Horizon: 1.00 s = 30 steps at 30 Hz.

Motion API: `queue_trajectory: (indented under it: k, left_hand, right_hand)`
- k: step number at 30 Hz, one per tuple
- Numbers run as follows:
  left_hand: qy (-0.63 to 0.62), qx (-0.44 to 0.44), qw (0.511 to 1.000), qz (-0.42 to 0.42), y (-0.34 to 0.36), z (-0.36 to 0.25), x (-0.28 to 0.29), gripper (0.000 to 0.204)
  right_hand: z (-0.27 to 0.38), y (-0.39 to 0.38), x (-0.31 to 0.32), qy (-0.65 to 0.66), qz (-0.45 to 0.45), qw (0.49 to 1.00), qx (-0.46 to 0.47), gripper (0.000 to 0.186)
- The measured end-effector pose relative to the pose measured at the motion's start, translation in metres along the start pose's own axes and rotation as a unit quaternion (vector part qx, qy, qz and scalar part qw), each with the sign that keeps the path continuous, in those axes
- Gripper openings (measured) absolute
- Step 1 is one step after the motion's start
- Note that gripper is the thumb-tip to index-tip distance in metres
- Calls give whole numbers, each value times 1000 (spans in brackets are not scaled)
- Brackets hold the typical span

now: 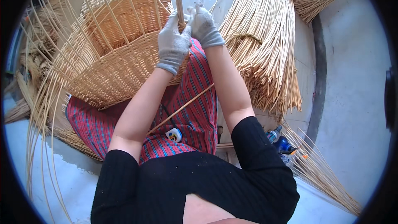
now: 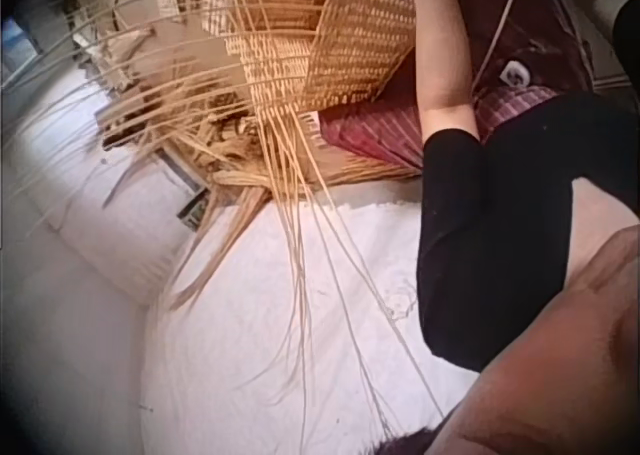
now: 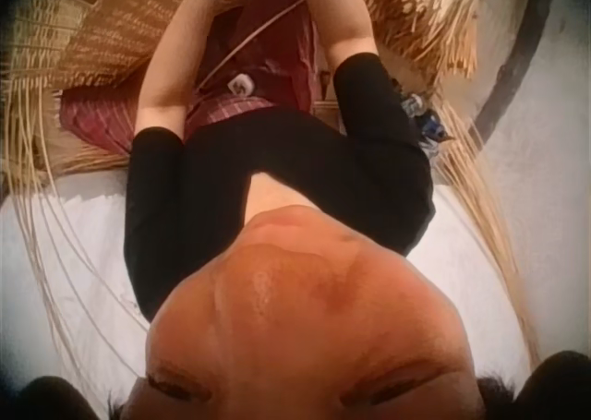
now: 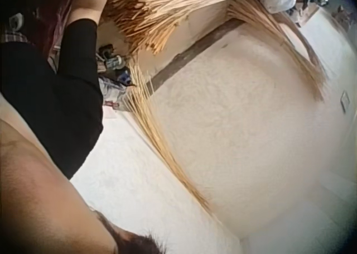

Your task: Weaving a rectangular wicker basket using wooden strips.

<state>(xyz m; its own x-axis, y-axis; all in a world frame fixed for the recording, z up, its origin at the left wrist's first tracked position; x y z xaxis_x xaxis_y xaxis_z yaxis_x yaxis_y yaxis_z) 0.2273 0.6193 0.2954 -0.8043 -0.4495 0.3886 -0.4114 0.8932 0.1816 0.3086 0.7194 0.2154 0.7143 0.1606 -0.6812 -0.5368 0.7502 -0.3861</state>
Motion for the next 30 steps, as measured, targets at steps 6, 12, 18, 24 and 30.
queue_trajectory:
  k: [6,12,18,24,30]
  left_hand:
    - [19,-21,1000,-2,0,0,0,38]
    - [200,-128,971,18,-15,-15,9,57]
    - [387,-189,901,42,-32,-14,27,59]
    - [349,-204,914,38,-33,-8,30,59]
    - [214,-239,947,-24,-29,-20,30,65]
  right_hand:
    - [6,51,-46,-106,214,970,-34,74]
    - [-12,62,-98,-224,298,907,-195,52]
    - [-37,56,-129,-193,417,866,-196,51]
    - [-53,85,-103,-156,347,909,-168,43]
    - [-3,94,-43,-123,136,978,-96,38]
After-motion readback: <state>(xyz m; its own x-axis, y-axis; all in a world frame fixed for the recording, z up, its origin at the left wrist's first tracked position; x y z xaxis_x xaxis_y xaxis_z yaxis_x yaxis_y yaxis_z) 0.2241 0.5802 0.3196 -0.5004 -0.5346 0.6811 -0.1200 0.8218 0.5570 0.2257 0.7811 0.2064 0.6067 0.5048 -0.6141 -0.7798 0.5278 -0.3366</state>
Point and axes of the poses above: each hand's wrist, its own y-axis towards the middle knuckle, its own x-axis out of the back of the hand, z = x × y, the point moved 8 cm from there along y, towards the middle knuckle, and after that the axes turned 3 degrees about -y, right-handed, at the moved point
